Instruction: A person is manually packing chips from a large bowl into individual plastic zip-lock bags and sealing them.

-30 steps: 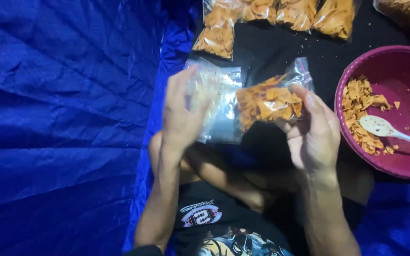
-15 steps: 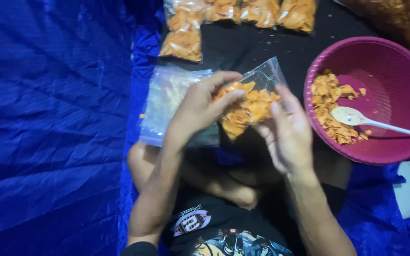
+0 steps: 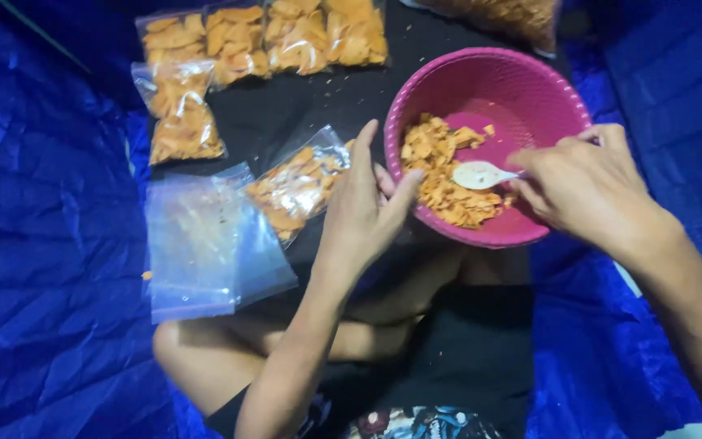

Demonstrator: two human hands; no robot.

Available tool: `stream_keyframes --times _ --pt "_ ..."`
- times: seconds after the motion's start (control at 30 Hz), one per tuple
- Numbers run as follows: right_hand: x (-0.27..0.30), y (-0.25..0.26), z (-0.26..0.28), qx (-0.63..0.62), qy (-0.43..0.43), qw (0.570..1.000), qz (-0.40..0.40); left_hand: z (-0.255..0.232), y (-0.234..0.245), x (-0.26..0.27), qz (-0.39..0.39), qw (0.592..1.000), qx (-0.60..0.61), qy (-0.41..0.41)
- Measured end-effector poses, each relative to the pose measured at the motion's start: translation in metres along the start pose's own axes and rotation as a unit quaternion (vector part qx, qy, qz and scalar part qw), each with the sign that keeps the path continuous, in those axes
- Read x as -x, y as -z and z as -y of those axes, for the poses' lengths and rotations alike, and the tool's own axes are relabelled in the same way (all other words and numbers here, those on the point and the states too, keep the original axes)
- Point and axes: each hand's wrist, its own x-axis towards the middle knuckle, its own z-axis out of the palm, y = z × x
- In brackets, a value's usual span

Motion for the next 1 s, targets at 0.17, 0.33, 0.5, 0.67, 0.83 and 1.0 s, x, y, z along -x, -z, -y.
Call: stream_keyframes --times 0.17,0.33,0.5,0.67,0.83,1.0 --pt "-0.014 0.019 -0.019 0.123 -0.062 0.989 -0.056 0.005 -0.015 -0.003 0.039 0.987 0.153 0.03" --pt "-0.046 -0.009 -0.031 0.085 -0.043 0.994 -0.057 0.007 -0.018 -0.005 0.045 0.983 0.176 0.032" --pt "-0.055 -0.026 -0.023 -0.09 0.009 0.992 -0.083 0.01 -0.018 -0.004 0.045 0.981 0.188 0.029" --pt "-0.051 -0.018 -0.033 -0.088 -0.078 0.993 -0.001 0.013 0.018 -0.006 0.009 0.998 0.059 0.017" --pt "-0.035 -0.001 -0.041 -0.124 -0.086 0.988 -0.021 0.033 0.058 -0.011 -0.03 0.98 -0.163 -0.106" --pt "-0.028 0.025 -0.025 -0.24 -0.116 0.964 0.013 0.073 0.047 -0.02 0.097 0.941 -0.315 -0.076"
